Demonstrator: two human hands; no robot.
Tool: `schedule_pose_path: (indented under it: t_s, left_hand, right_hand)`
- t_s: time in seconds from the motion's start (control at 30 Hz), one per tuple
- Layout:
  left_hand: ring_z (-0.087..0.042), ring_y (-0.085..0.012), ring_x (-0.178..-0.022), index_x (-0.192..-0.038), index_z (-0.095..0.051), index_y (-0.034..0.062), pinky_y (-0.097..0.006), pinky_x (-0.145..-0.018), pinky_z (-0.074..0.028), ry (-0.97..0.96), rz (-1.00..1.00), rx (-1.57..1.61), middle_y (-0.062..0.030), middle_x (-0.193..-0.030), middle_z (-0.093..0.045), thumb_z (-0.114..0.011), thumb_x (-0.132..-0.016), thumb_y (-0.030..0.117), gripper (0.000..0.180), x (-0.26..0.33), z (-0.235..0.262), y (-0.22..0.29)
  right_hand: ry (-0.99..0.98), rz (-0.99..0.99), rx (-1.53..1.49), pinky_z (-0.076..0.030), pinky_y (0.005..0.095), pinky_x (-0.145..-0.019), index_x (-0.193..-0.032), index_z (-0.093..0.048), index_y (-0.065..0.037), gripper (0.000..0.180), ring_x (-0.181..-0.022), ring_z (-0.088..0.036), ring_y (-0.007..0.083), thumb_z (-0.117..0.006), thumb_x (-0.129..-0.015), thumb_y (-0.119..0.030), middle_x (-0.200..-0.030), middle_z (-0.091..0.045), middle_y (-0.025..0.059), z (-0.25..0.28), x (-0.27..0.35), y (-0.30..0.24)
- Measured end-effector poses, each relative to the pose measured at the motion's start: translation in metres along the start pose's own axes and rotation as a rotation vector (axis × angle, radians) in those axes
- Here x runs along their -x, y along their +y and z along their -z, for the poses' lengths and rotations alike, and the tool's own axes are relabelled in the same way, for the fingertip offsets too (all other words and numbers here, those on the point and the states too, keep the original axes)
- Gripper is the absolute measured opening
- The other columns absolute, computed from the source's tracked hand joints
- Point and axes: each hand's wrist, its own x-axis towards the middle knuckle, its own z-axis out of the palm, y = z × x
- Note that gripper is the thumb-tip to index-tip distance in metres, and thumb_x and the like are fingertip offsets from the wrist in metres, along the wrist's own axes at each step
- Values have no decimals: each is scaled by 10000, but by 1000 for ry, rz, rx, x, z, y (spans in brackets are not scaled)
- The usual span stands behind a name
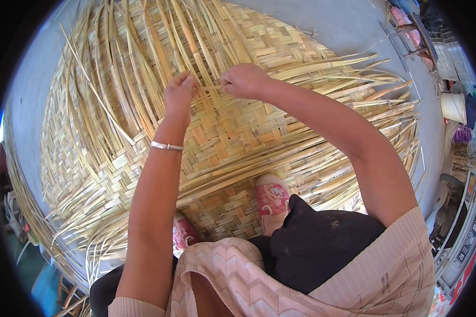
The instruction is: The person weaves a large flat basket using dried palm leaves. They interlace the leaves by hand, periodically adjusting the weave and pulling strands to tighten the pattern. The work progresses across the surface of the basket as new leaves are added.
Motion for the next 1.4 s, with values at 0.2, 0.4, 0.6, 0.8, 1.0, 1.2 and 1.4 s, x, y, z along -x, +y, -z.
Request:
schedule_pose_path:
  t_s: [0.2, 0.4, 0.6, 0.8, 1.0, 1.2, 1.4]
  left_hand:
    - [-584, -197, -985, -1235, -492, -58, -271, -836, -498, -160, 162, -110, -135, -1170, -542, -619, -895, 228, 462, -20, -14, 28]
    - [-514, -156, -502, -855, -625, -43, -271, -431, -412, -208, 168, -637, -77, -715, -579, -706, -814, 211, 270, -52, -30, 38]
    - [-431, -114, -431, -784, -647, 15, -267, -383, -335, -242, 264, -264, -43, -640, -565, -751, -778, 175, 191, -47, -24, 18]
    - [-461, -102, -643, -882, -638, 16, -221, -568, -371, -284, 166, -167, -10, -766, -584, -767, -769, 171, 232, -17, -21, 17]
    - [-558, -89, -801, -1029, -648, -4, -234, -702, -455, -185, 76, -115, -24, -903, -638, -677, -851, 131, 225, -2, -8, 2]
    - [-595, -99, -730, -1074, -646, -42, -229, -653, -490, -69, -92, -428, -43, -877, -646, -637, -846, 59, 250, 2, 0, -22]
    - [-622, -117, -777, -1052, -657, -39, -246, -685, -503, -62, -169, -557, -76, -905, -666, -654, -832, 85, 253, 4, -1, -21]
  right_hand:
    - [188, -143, -120, -485, 409, -670, -786, -659, -94, 131, -719, -625, 312, -623, -793, -220, -736, -650, 121, -8, -2, 1]
    - [232, -181, -253, -500, 420, -709, -823, -682, -83, 161, -815, -643, 338, -613, -750, -209, -811, -664, 165, -11, -2, 7]
    - [245, -181, -415, -498, 363, -596, -831, -611, -40, 155, -620, -644, 264, -635, -781, -185, -721, -636, 157, -18, -4, 16]
    - [151, -14, -159, -512, 388, -711, -940, -657, -67, 172, -796, -654, 308, -603, -796, -145, -838, -669, 152, -29, -5, 19]
    - [79, 43, -144, -502, 397, -784, -1018, -688, -99, 228, -892, -634, 323, -563, -828, -112, -937, -671, 148, -30, -2, 23]
    - [125, -25, -219, -490, 374, -831, -1025, -683, -86, 215, -971, -618, 299, -577, -844, -134, -1034, -659, 124, -37, -4, 27]
    - [133, -39, -298, -488, 368, -825, -1032, -670, -77, 231, -946, -619, 293, -579, -827, -129, -1032, -658, 126, -38, -2, 29]
